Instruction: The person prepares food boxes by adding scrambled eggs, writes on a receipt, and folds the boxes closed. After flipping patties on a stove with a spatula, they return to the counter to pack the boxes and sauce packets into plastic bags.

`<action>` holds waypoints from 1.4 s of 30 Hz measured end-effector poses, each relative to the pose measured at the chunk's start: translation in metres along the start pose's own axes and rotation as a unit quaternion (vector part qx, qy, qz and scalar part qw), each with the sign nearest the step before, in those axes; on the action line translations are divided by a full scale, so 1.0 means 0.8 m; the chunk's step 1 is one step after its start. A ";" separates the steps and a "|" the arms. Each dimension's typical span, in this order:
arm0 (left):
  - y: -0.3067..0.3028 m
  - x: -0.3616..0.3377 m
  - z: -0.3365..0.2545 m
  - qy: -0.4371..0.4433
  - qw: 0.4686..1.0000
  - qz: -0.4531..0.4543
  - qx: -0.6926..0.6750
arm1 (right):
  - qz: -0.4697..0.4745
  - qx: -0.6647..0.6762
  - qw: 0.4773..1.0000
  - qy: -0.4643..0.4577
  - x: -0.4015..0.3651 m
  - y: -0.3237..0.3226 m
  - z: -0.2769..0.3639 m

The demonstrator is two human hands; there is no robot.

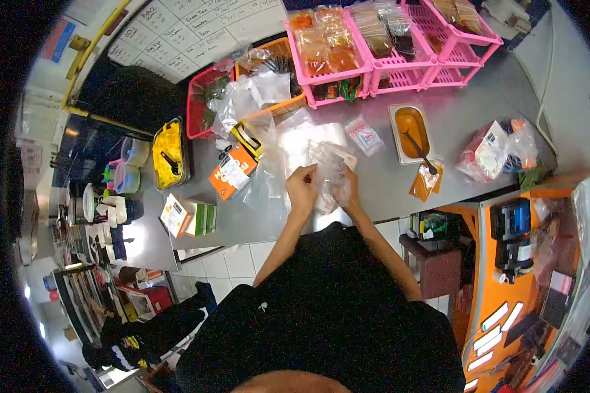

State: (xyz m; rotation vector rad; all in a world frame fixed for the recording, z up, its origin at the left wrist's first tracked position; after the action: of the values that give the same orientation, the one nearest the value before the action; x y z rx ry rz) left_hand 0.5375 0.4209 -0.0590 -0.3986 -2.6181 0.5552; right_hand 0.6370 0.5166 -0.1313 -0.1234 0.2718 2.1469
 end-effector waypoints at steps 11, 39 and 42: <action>0.016 -0.008 0.036 -0.141 0.985 0.098 -0.033 | 0.055 -0.016 0.998 0.020 0.036 0.006 0.042; -0.001 0.029 0.064 -0.088 0.970 0.154 -0.164 | -0.152 -0.125 0.975 -0.105 0.012 0.060 0.028; -0.001 0.031 0.065 -0.130 0.961 0.177 -0.171 | -0.163 -0.129 0.974 -0.086 0.013 0.059 0.025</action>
State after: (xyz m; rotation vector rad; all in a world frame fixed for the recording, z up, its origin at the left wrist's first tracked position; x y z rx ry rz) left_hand 0.4920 0.4124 -0.0929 -0.9778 -2.9213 0.2732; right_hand 0.5926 0.5045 -0.1070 -0.1207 -0.1228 1.8425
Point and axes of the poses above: each hand's wrist, its own x-axis towards the middle knuckle, its own y-axis out of the palm, z = x × y, the point moved 1 cm from there along x, towards the middle knuckle, and after that the axes turned 12 degrees about -z, right-handed, at the moved point
